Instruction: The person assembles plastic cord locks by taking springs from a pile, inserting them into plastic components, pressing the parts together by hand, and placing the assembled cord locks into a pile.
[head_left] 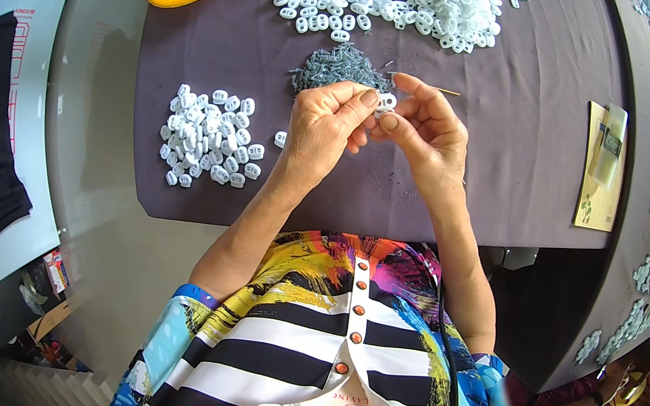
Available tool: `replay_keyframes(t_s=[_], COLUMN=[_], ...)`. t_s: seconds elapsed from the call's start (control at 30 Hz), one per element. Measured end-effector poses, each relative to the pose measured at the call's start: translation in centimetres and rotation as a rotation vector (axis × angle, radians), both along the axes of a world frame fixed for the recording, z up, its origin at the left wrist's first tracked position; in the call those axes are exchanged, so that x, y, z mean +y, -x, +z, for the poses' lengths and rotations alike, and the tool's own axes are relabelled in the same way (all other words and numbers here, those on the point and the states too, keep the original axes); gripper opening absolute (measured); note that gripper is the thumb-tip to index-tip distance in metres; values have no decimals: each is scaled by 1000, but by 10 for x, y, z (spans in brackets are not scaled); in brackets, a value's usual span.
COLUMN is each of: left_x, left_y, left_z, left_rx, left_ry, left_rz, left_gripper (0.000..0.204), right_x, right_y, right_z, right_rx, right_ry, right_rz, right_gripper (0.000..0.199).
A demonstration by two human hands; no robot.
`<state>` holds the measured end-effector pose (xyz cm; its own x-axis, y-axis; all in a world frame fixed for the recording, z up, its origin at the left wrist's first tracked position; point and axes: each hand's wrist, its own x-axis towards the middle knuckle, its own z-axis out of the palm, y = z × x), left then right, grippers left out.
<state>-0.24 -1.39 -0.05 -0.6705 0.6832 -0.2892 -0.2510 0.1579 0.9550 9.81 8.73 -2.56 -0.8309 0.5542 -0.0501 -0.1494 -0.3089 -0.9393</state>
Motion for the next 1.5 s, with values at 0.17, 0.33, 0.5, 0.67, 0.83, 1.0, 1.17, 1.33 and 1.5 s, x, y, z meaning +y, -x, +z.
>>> replay_keyframes(t_s=[0.17,0.33,0.5,0.67,0.83,1.0,1.17,1.33,1.5], left_x=[0,1,1,0,0,0,0,0,0], left_y=[0,1,4,5,4,5,5,5,5], left_z=[5,8,13,11,4,5,4,4,7], left_rx=[71,198,307,207,115,119,101,131,204], left_ry=[41,58,102,74,6,-6,4,12,28], left_rz=[-21,-55,-115,-86,-50,-85,-85,-102,-120], left_gripper=[21,21,22,22,22,23,24,24,24], right_x=[-1,-1,-2,-2,-2,-1,-2,-2,-4], right_y=[1,1,2,5,5,5,4,4,4], right_z=[3,4,5,2,5,7,6,5,3], right_rx=[16,6,-12,21,2,-1,-8,-13,16], right_ry=[72,66,-3,7,8,3,-11,-3,-5], right_rz=[1,-2,-3,3,-2,-10,-16,-28,-44], right_gripper=[41,40,35,34,33,32,32,31,28])
